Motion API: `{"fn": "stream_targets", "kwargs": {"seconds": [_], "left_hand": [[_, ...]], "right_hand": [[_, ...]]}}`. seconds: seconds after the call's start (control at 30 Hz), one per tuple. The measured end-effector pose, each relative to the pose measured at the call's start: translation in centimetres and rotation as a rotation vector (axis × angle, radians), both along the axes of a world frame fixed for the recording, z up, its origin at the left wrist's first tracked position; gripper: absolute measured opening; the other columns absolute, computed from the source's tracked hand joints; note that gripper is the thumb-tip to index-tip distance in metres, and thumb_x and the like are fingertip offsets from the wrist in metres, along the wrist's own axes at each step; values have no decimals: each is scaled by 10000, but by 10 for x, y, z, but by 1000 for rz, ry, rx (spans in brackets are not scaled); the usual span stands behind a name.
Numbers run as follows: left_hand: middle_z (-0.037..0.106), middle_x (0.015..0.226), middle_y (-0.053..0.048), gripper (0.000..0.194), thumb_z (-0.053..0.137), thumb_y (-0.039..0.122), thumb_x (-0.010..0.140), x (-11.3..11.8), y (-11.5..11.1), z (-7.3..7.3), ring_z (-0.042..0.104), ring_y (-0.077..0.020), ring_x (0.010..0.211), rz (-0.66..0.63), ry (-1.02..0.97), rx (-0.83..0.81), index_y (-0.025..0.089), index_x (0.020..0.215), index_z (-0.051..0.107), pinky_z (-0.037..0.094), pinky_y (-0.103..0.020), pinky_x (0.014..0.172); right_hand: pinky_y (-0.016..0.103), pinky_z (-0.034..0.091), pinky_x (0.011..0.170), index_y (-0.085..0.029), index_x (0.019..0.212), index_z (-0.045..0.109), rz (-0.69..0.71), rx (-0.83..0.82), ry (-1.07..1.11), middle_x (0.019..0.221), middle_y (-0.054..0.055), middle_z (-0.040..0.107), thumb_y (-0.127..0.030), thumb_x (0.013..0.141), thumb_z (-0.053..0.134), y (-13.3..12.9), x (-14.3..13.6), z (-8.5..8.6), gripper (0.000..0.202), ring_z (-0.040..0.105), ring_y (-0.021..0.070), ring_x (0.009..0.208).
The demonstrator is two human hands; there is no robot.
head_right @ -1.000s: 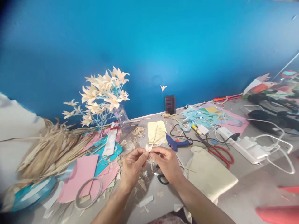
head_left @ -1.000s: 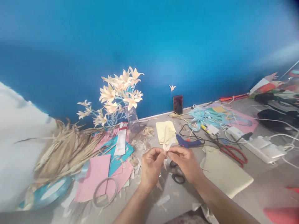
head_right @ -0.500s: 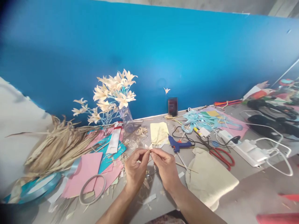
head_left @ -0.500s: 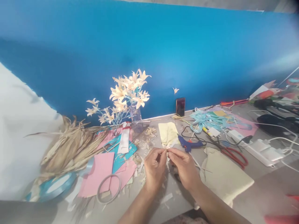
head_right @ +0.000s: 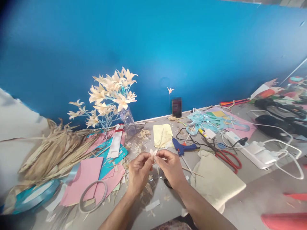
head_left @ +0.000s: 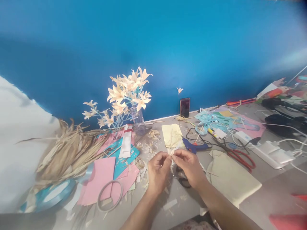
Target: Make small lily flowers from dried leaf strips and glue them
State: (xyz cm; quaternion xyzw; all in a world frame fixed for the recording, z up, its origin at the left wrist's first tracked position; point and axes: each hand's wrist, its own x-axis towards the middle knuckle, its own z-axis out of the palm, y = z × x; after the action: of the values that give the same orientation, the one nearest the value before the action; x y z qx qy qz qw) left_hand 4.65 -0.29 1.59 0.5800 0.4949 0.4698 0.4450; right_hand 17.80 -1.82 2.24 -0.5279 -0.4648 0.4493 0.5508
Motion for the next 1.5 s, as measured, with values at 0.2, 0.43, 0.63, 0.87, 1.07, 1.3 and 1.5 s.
{"fn": "stream_targets", "kwargs": {"seconds": [0.2, 0.43, 0.63, 0.87, 1.07, 1.3, 1.5], "left_hand": [[527, 509, 42, 248, 619, 364, 811, -1, 4, 3, 453, -91, 460, -25, -107, -141, 157, 675, 615, 354, -210, 486], [564, 552, 31, 215, 652, 343, 789, 3, 2, 6, 467, -97, 507, 23, -33, -70, 159, 677, 657, 380, -216, 527], [619, 593, 15, 187, 635, 290, 805, 3, 0, 0, 521, -115, 558, 29, 33, -6, 163, 671, 661, 404, -226, 567], [696, 702, -12, 156, 629, 250, 857, 4, -1, -1, 615, -140, 651, -22, 99, 191, 181, 752, 722, 454, -237, 635], [730, 776, -39, 131, 606, 188, 887, 5, -1, -10, 663, -159, 711, 5, 190, 401, 189, 833, 725, 493, -257, 675], [749, 855, -79, 200, 521, 110, 921, 3, -3, -14, 691, -184, 789, 14, 319, 647, 184, 940, 706, 530, -294, 735], [752, 889, -90, 192, 559, 101, 905, 2, -1, -16, 703, -183, 819, 30, 271, 694, 181, 983, 715, 554, -287, 752]], "right_hand": [[235, 363, 516, -163, 752, 660, 20, -22, -133, 683, 15, 623, -331, 774, 634, 1, 2, 7, 171, 477, 119, 560], [226, 357, 479, -159, 773, 642, 37, -49, -143, 660, -4, 537, -400, 776, 645, 0, 8, 5, 241, 426, 105, 523], [220, 359, 473, -169, 710, 596, -6, 12, -226, 619, -16, 523, -381, 801, 630, 0, 6, 3, 233, 435, 105, 513], [210, 372, 489, -174, 697, 556, -99, 78, -204, 632, -23, 512, -377, 827, 619, -2, 2, -2, 249, 428, 97, 519], [215, 395, 494, -181, 687, 553, -158, 71, -168, 662, -7, 523, -443, 827, 635, -5, -4, 0, 308, 436, 112, 550], [224, 351, 466, -192, 665, 529, -126, 30, -120, 624, -26, 468, -476, 820, 645, -6, -6, 1, 344, 382, 108, 521], [223, 351, 502, -187, 729, 564, -77, 36, -68, 644, -32, 476, -409, 844, 638, -8, -2, -8, 261, 400, 111, 553]]}}
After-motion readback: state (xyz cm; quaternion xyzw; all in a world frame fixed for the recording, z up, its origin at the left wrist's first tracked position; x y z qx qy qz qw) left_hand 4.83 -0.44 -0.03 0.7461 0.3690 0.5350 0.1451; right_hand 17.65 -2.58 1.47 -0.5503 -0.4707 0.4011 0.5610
